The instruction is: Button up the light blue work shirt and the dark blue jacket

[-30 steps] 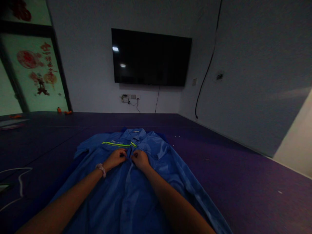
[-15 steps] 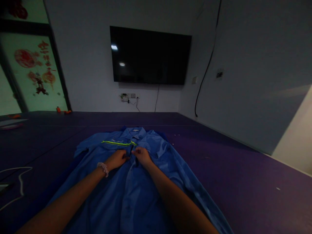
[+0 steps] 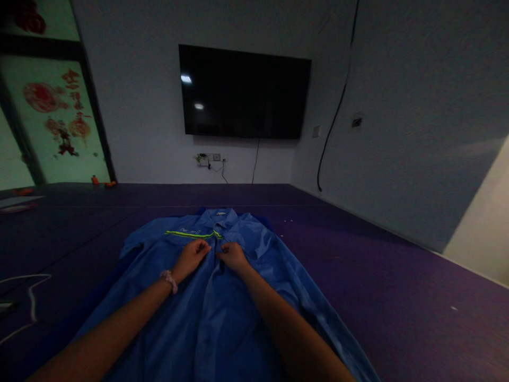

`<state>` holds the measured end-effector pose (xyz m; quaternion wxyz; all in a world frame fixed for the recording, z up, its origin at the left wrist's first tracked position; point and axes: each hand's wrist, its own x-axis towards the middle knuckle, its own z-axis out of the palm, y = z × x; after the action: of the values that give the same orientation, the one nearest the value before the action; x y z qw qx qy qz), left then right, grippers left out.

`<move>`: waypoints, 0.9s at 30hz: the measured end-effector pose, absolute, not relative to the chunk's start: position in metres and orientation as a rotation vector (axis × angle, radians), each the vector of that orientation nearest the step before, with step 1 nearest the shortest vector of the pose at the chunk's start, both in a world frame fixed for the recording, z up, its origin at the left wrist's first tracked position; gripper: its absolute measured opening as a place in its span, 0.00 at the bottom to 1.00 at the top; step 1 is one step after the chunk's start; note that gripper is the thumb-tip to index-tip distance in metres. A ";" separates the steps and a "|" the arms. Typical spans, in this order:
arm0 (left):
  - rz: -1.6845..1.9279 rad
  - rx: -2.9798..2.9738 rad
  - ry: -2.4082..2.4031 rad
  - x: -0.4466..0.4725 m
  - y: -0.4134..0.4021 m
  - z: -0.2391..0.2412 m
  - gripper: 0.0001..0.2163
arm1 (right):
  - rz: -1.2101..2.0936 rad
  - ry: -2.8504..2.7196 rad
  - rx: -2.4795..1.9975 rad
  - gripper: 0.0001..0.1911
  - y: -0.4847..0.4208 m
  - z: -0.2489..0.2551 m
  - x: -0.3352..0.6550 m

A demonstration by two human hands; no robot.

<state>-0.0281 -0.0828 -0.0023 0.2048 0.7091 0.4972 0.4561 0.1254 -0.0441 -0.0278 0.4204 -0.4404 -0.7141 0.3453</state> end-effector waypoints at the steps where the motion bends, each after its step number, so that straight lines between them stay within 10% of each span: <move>1: 1.287 1.959 1.377 -0.028 -0.082 -0.004 0.05 | 0.846 -1.791 -1.122 0.14 -0.045 -0.027 0.126; 27: 1.260 1.922 1.372 -0.027 -0.084 -0.006 0.03 | 1.049 -1.478 -1.028 0.16 -0.053 -0.022 0.117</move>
<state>-0.0268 -0.0845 -0.0060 0.2306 0.6987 0.4987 0.4581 0.1172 -0.0529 -0.0221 0.5046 -0.4260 -0.6125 0.4345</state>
